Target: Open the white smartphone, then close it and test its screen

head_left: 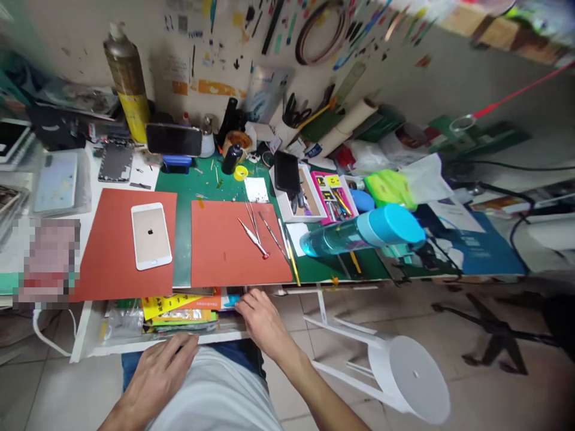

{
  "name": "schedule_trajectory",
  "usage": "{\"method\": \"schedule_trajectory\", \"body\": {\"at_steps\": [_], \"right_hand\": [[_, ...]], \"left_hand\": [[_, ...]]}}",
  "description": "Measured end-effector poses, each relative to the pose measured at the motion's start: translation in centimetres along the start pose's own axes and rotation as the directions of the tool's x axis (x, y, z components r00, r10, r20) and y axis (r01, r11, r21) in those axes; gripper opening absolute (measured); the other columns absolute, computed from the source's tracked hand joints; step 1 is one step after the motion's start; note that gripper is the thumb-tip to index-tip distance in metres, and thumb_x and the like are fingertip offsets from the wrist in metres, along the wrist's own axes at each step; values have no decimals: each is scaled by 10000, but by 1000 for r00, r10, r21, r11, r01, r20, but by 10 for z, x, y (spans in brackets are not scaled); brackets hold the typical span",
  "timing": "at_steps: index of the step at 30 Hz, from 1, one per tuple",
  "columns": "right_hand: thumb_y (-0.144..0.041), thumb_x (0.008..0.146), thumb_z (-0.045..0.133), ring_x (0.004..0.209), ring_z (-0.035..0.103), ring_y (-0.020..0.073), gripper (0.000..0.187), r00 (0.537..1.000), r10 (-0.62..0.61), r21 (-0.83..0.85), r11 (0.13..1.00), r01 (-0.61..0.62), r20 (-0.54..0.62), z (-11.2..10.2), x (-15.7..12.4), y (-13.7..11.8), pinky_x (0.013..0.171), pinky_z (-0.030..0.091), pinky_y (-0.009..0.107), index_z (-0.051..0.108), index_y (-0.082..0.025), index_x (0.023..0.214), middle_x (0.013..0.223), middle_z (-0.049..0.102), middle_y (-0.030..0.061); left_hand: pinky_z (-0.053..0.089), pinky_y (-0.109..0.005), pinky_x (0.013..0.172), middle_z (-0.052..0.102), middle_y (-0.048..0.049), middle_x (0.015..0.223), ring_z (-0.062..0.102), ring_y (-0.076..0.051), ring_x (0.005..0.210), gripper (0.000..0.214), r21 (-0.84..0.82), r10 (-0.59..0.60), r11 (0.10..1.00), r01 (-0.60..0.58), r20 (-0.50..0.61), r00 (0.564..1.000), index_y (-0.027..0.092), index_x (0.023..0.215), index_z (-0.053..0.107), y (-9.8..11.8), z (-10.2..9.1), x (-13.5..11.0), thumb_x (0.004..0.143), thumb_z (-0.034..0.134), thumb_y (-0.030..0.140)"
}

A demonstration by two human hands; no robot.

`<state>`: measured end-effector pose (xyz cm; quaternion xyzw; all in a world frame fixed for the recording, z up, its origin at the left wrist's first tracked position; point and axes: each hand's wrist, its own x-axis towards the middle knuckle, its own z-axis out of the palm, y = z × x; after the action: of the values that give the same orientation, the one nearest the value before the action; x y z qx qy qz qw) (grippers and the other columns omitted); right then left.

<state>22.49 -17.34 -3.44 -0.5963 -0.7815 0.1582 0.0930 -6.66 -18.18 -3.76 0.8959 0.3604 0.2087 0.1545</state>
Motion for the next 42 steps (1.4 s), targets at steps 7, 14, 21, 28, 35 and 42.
{"method": "schedule_trajectory", "body": {"at_steps": [7,14,21,28,35,42], "right_hand": [[-316,1051,462,759,636,144,263,994,9,505,861,-65,113,-82,20,-35,706,466,239,710,-247,996,866,688,25],[-528,963,566,683,611,159,356,957,39,610,763,-214,287,-114,68,-27,620,420,259,771,-254,863,758,698,18],[-611,828,694,597,499,131,435,926,186,768,519,-376,327,-96,109,-26,567,378,250,764,-184,786,639,629,8],[-574,821,728,580,482,112,415,922,189,797,465,-386,337,-78,121,-29,557,369,238,742,-168,735,644,662,11],[-547,763,799,587,526,115,374,897,217,848,299,-437,386,-84,123,-21,555,392,237,745,-176,769,680,699,17],[-554,667,869,588,546,114,421,876,236,884,107,-454,421,-81,123,-14,569,422,244,730,-165,752,671,704,23]], "left_hand": [[554,-235,850,624,-74,1418,717,-139,942,527,-426,-179,873,237,172,969,280,1509,441,16,-36,84,1004,567,363],[454,-229,809,741,-9,941,667,-140,881,252,-607,-139,730,314,319,938,218,983,717,-2,-66,152,1033,487,306],[411,-244,623,655,-4,732,581,-138,676,323,-654,-533,486,579,304,790,181,829,676,-10,-65,175,933,608,480],[437,-248,507,652,-43,655,600,-163,599,506,-721,-499,77,688,570,653,129,895,707,-24,-36,179,830,649,627],[477,-245,589,723,-60,783,594,-122,596,501,-734,-483,27,679,585,651,134,903,748,-26,-46,187,812,691,624],[500,-239,621,750,-68,829,629,-140,665,454,-731,-480,-40,681,612,628,150,873,757,-22,-50,197,767,750,591]]}}
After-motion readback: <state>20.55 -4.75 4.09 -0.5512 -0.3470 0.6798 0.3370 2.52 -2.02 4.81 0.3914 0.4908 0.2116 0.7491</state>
